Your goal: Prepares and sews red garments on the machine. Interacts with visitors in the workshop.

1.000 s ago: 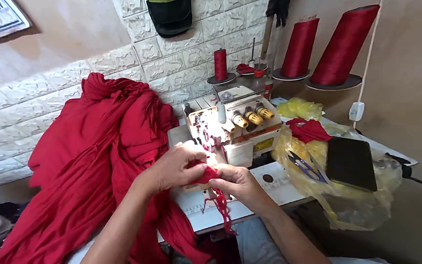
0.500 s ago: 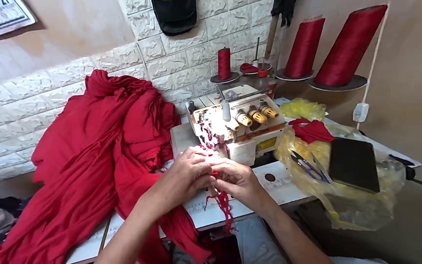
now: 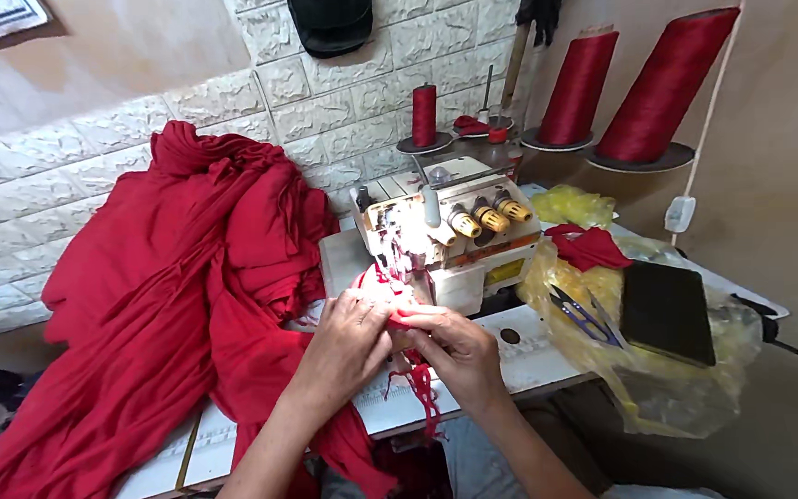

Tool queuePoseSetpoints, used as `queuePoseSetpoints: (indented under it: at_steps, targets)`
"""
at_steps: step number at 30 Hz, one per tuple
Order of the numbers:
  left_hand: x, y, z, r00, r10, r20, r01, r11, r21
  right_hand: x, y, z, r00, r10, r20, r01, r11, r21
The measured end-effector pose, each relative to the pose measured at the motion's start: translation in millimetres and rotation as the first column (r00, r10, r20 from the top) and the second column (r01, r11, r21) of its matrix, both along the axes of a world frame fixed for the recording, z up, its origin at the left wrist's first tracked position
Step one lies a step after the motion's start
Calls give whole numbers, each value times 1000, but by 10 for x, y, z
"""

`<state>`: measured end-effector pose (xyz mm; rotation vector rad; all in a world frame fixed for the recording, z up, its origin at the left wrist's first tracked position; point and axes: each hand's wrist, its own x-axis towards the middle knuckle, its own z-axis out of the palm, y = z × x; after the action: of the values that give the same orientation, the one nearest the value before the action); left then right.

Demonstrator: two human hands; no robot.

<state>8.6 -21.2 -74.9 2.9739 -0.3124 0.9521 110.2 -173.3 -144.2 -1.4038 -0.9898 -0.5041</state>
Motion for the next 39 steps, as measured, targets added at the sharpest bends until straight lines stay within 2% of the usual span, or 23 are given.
queuePoseSetpoints:
  at_steps: [3,5,8,14,19,21,23,26,27,28,29,31,32,33,34,35,37,39]
  targets:
    - [34,-45,-6,997,68,40,-66,997,-47,-2,39,38,982,-176,70,179,983,-44]
    - [76,-81,-14,991,123,58,-119,991,-65,1,41,72,971,-217,102,227,969,-102]
    - [143,-111,-14,979,192,76,-186,979,-81,9,30,111,981,-182,72,191,967,-166]
    - [262,-95,-42,939,322,120,-315,946,-75,-81,-29,28,995,-99,-25,93,983,-160]
    - [296,-149,47,893,442,-87,-449,857,-252,-195,-43,-5,999,-39,-11,37,985,-167]
    - [317,-195,110,858,472,-203,-513,808,-290,-225,-45,-16,1000,3,-6,-4,986,-167]
    - [337,-220,148,820,517,-244,-571,762,-304,-260,-45,-6,997,70,-13,-71,982,-172]
    - [238,-363,417,688,600,-409,-718,644,-262,-295,-28,19,977,202,-75,-211,967,-143]
    - [136,-437,555,657,571,-493,-737,625,-259,-300,-27,33,953,274,-132,-290,950,-116]
    - [-4,-507,675,670,486,-561,-708,647,-284,-304,-19,43,908,362,-213,-384,921,-72]
    - [-150,-565,734,726,356,-588,-621,708,-338,-297,-23,50,843,447,-300,-477,879,-30]
    - [-300,-671,604,851,54,-523,-327,833,-446,-297,-122,56,703,524,-481,-573,818,53]
    - [-280,-726,484,867,-58,-494,-215,851,-478,-317,-163,69,697,477,-536,-518,851,83]
    - [-226,-781,359,870,-119,-479,-158,852,-499,-305,-199,89,758,367,-539,-416,909,35]
    - [-144,-820,205,877,-135,-460,-133,853,-505,-253,-236,110,857,196,-477,-272,957,-96]
    - [-46,-848,21,895,-122,-429,-126,853,-506,-182,-278,124,937,20,-349,-114,961,-253]
    - [96,-882,-259,909,-78,-409,-154,850,-503,-94,-306,151,970,-190,-151,98,876,-472]
    - [119,-867,-338,905,-63,-420,-176,843,-507,-79,-260,134,947,-298,-116,192,819,-540]
